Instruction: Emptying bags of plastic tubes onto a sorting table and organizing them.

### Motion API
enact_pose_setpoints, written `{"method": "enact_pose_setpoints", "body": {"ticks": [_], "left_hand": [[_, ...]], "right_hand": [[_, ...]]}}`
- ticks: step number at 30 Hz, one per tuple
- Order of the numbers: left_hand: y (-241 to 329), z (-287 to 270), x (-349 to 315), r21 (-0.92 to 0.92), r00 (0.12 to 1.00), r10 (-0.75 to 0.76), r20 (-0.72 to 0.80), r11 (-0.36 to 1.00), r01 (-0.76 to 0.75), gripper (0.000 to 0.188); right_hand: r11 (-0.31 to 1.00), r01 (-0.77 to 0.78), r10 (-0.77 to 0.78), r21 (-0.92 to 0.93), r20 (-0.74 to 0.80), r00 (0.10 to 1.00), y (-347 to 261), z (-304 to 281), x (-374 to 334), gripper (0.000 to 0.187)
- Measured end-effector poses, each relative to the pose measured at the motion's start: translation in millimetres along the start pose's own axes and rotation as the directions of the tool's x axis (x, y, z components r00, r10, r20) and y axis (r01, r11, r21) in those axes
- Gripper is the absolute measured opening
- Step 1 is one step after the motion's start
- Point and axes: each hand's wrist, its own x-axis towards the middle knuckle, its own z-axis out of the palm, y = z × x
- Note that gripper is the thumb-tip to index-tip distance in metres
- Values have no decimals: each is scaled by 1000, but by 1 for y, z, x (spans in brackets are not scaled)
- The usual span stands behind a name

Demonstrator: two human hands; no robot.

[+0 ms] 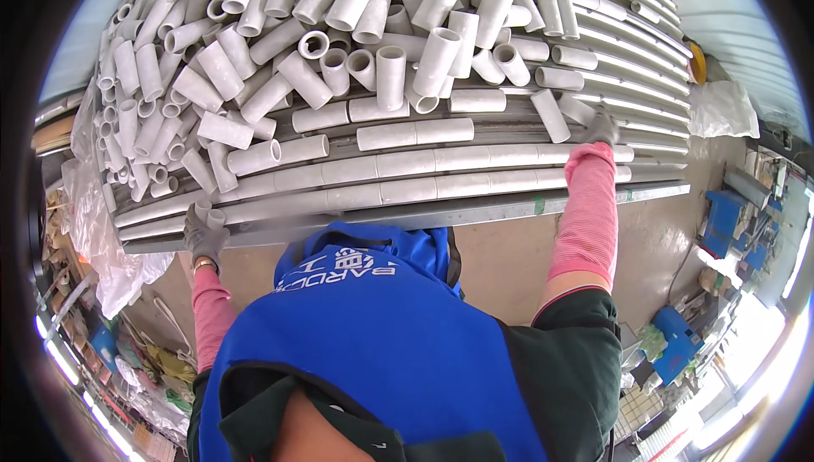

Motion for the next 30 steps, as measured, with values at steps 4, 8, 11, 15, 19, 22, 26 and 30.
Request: {"method": "enact_pose_setpoints", "body": {"ticks": [4,8,11,15,19,22,26,30], "left_hand": [[-6,9,5,-30,999,24,-31,999,-25,102],[-5,6,2,-27,999,-40,-11,999,40,103],[-13,15,3,-46,998,-29,-61,999,27,103],[-1,6,-1,-44,996,-84,7,995,84,104],[-1,8,1,-44,999,-53,-11,998,53,102],[2,5,1,-43,999,-49,-19,998,48,103],[-17,8,-1,-179,993,16,-117,983,-37,97],[2,1,7,-147,998,-25,-56,989,17,96]], "right_hand": [[457,-520,394,722,360,846,-9,14,9,42],[858,-94,190,506,-142,972,-48,-67,-27,34],[784,454,-347,423,-308,886,-107,-74,-77,31],[816,430,-330,387,-299,895,-142,-61,-93,29],[977,157,-80,146,-430,899,-91,-65,-58,47],[900,215,-160,378,-171,972,-38,-36,-37,52],[857,389,-355,338,-160,921,21,-7,-28,48],[901,120,-101,417,-66,993,25,13,-45,56]]}}
